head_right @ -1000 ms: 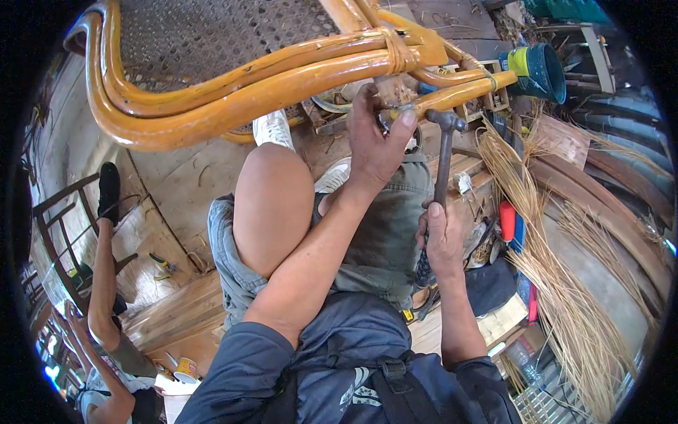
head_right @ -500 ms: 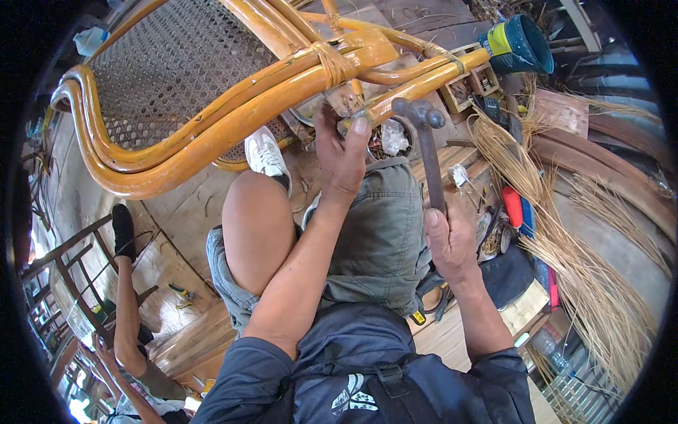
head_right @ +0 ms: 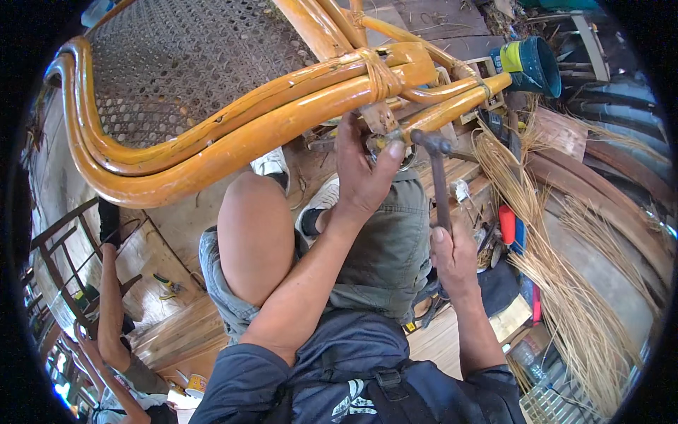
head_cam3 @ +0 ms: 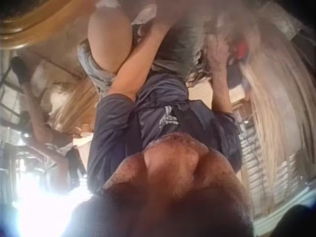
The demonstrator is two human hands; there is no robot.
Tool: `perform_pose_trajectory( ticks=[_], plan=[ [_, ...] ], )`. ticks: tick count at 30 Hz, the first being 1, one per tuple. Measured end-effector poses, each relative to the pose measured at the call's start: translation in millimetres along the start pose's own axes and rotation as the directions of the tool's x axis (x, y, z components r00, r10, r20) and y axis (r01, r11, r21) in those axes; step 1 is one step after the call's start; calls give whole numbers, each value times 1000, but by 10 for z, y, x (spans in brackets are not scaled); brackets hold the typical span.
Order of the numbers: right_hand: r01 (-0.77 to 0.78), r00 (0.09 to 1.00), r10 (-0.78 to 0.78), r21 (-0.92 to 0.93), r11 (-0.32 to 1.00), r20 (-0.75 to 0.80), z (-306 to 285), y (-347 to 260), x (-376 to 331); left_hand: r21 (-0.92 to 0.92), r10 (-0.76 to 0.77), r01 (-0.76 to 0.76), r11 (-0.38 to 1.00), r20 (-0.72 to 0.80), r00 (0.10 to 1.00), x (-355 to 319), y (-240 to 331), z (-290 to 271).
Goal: The person repairs a rattan chair by hammering a wooden wedge into a joint on the chair's frame. They use a hammer to drive the wedge in and a power drill to secure it. The person also uses a chisel to adjust the fit of the wedge.
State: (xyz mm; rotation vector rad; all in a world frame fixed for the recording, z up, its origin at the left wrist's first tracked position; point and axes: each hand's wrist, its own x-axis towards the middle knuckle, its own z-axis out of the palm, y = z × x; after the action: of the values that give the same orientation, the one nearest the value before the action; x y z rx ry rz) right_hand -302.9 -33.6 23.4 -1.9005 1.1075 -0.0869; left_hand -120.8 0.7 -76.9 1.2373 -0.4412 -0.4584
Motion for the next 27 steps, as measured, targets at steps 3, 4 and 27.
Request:
perform_pose_trajectory(
  ticks=[3, 4, 27],
  plan=[
    [20, 998, -9, 181, 983, -58, -43, -128, -59, -12, 11, -11, 1000, 7, 1000, 16, 46, -9],
    [57, 995, -40, 206, 977, -86, -37, -121, -79, 5, 37, -37, 999, -9, 999, 15, 43, -6],
    [-97, 993, 97, 1, 995, 61, 41, 73, -27, -113, -119, 129, 985, 93, 989, -69, 148, 4]
  ],
)
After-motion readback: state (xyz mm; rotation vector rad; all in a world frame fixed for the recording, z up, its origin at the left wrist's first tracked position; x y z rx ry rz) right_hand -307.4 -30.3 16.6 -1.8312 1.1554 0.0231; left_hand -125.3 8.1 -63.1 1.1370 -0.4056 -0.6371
